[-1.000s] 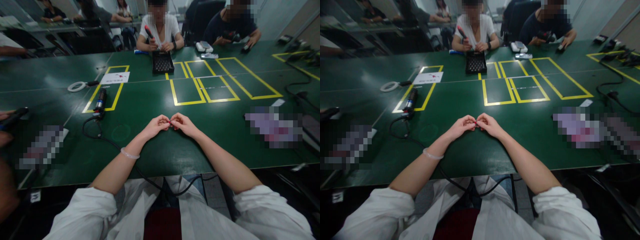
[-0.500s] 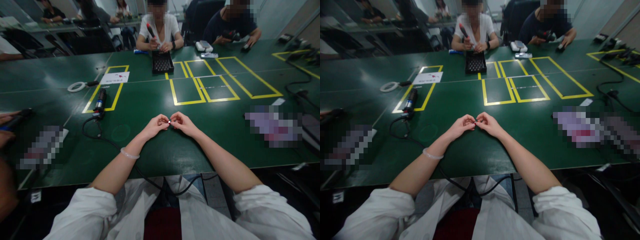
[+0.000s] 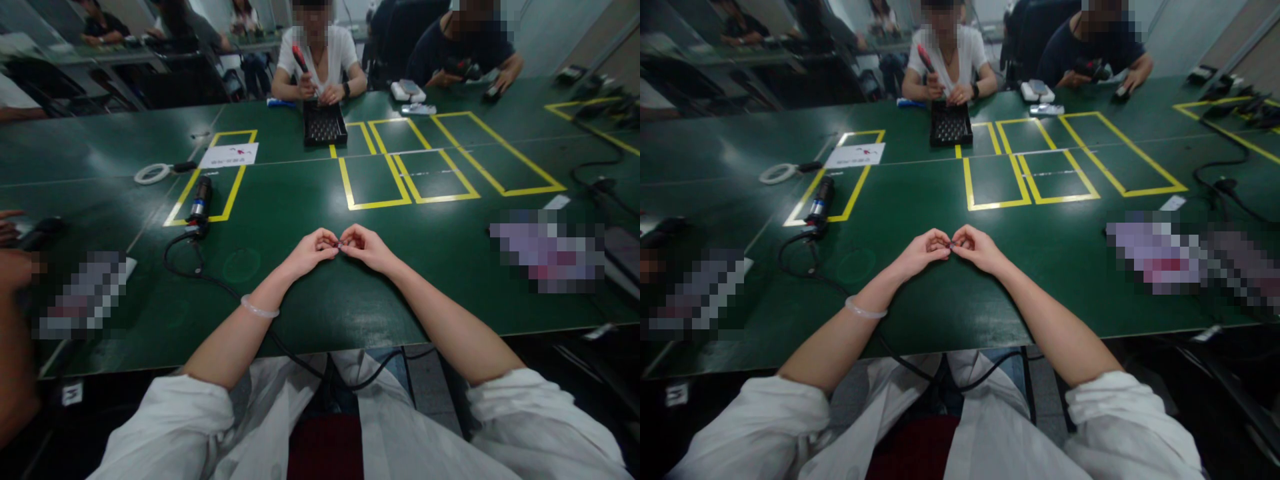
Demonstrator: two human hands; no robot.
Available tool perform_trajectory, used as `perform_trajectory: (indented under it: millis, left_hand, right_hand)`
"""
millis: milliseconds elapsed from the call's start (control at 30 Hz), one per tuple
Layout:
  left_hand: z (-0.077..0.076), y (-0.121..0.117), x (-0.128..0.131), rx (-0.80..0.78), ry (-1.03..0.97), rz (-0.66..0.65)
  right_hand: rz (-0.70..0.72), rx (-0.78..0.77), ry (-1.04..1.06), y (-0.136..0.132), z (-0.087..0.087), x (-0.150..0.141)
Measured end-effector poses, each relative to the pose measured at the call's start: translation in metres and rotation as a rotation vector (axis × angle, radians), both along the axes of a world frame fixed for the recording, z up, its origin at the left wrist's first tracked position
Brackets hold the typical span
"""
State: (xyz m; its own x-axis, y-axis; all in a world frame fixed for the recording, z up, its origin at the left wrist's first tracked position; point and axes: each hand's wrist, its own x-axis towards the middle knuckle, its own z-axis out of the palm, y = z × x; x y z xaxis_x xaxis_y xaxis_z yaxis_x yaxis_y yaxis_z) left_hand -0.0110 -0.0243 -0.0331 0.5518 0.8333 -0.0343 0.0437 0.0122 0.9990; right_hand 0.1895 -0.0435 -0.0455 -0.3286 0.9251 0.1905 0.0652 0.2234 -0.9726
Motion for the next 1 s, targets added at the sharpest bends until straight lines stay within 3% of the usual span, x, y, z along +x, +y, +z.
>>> perform_trajectory:
  millis: [567, 1000]
  left_hand:
    - [0.0013, -0.0008, 0.0004, 0.026, 0.026, -0.014]
    - [0.0, 0.0002, 0.0, 0.011, 0.024, -0.013]
  right_hand:
    - [-0.055, 0.175, -0.18, -0.0058, 0.004, 0.0016]
    - [-0.054, 0.094, -0.07, -0.0012, -0.0023, 0.0007]
